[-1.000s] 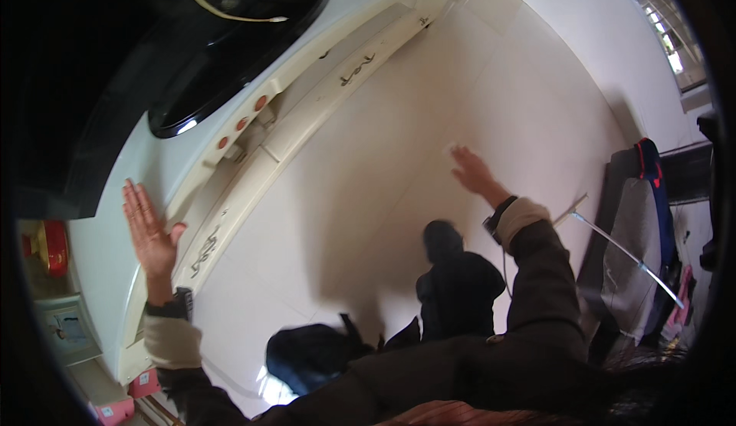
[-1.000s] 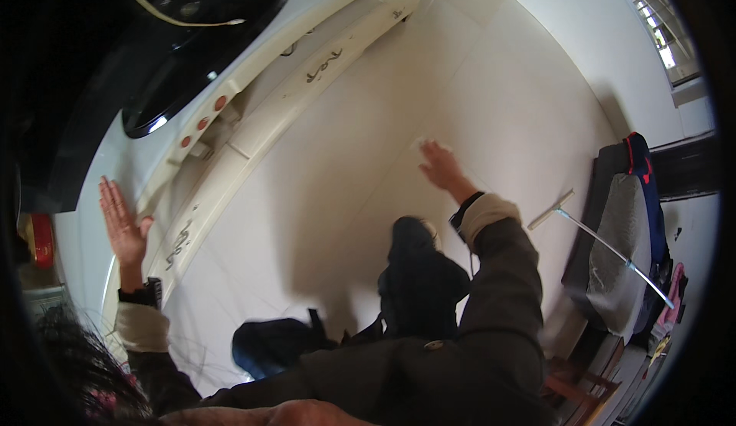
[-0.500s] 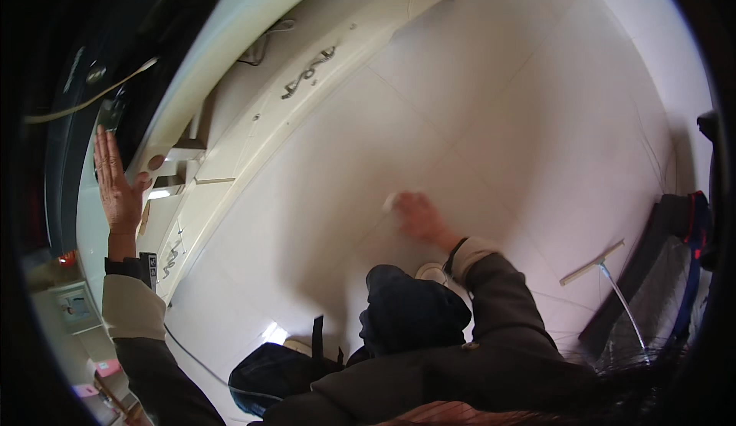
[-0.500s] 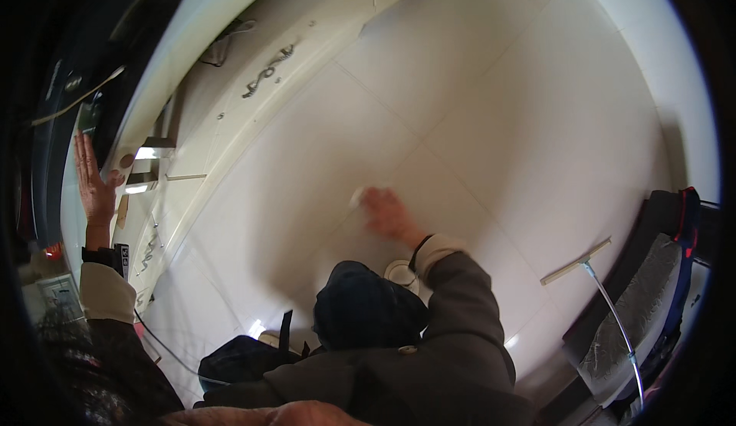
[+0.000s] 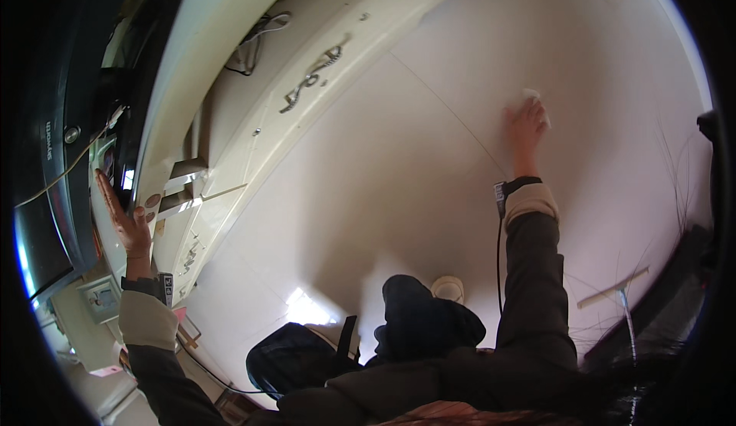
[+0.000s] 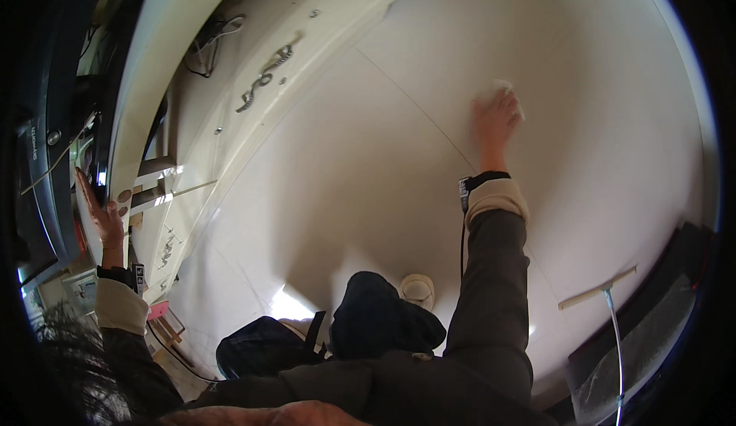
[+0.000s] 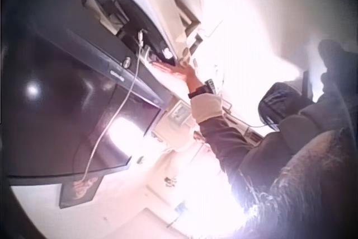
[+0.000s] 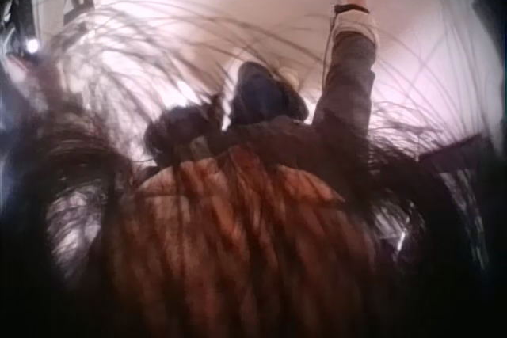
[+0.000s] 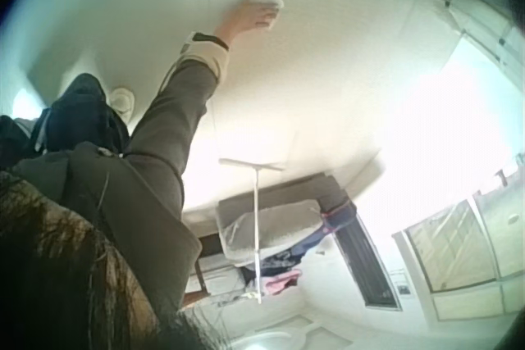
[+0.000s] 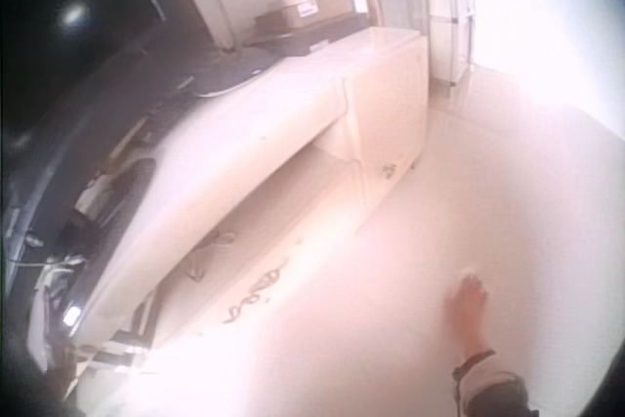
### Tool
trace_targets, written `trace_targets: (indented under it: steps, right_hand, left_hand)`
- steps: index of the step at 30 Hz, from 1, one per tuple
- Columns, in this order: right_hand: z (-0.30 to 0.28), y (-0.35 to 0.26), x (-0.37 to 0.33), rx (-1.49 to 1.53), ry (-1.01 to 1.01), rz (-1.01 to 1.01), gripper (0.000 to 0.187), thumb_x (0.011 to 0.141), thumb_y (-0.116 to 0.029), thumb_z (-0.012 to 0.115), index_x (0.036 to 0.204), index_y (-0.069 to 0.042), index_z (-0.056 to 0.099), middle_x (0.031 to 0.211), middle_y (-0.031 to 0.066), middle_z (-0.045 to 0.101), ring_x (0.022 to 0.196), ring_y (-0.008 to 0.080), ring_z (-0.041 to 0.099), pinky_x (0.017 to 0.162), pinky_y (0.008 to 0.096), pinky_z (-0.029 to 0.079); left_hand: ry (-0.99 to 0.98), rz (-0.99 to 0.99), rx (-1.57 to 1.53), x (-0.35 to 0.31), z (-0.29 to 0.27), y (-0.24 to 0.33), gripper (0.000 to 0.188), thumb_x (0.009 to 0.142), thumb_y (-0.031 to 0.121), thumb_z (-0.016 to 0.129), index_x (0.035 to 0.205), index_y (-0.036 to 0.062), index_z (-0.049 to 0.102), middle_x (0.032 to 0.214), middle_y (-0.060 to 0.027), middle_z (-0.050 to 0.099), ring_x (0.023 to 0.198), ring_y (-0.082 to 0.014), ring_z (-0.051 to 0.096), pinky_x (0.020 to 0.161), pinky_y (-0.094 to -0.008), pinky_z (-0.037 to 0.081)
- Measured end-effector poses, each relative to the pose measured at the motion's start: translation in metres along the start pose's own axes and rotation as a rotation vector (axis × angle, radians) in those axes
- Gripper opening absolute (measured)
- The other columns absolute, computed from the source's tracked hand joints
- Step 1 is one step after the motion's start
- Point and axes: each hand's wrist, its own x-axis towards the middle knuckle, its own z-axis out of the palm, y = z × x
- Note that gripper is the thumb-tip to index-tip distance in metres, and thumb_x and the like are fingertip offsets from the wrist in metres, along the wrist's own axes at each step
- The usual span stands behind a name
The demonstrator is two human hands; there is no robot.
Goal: The person retrieves a wipe, then kneels and wipes the floor and the base of a white cabinet and a wooden table. The person moves around the room to clean different floor areas and furniture edges.
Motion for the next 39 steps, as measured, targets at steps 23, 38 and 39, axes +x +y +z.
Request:
trace_targets:
  steps: [23,38,39]
  right_hand:
    - [-0.002,-0.317,-0.047,0.083,-0.069,-0.615,0.073,0.086,-0.053,0.047,0.130,0.006,0.043,0.140,0.0235,0.034,0.134,0.0364,0.025,0.107,0.0519,0.019]
    - [-0.019,-0.456,-0.358,0.422,-0.306,-1.433,0.059,0.081,-0.039,0.060,0.121,0.003,0.052,0.132,0.0162,0.044,0.129,0.0309,0.035,0.105,0.0514,0.025]
    - [-0.020,-0.463,-0.367,0.376,-0.325,-1.538,0.057,0.081,-0.039,0.060,0.120,0.002,0.053,0.131,0.0159,0.045,0.128,0.0303,0.035,0.105,0.0507,0.026]
  left_hand:
    - [0.087,-0.004,0.127,-0.006,0.004,-0.003,0.108,0.071,0.084,0.029,0.144,0.0041,0.019,0.148,-0.0195,0.023,0.136,-0.0382,0.022,0.109,-0.0508,0.023]
    - [0.183,0.049,0.125,-0.014,0.008,-0.017,0.110,0.066,0.086,0.037,0.145,0.0118,0.022,0.148,-0.0157,0.025,0.136,-0.0355,0.024,0.108,-0.0512,0.026]
    - [0.178,0.044,0.110,-0.013,0.008,-0.017,0.110,0.065,0.086,0.037,0.145,0.0119,0.023,0.148,-0.0156,0.026,0.136,-0.0349,0.025,0.108,-0.0506,0.026]
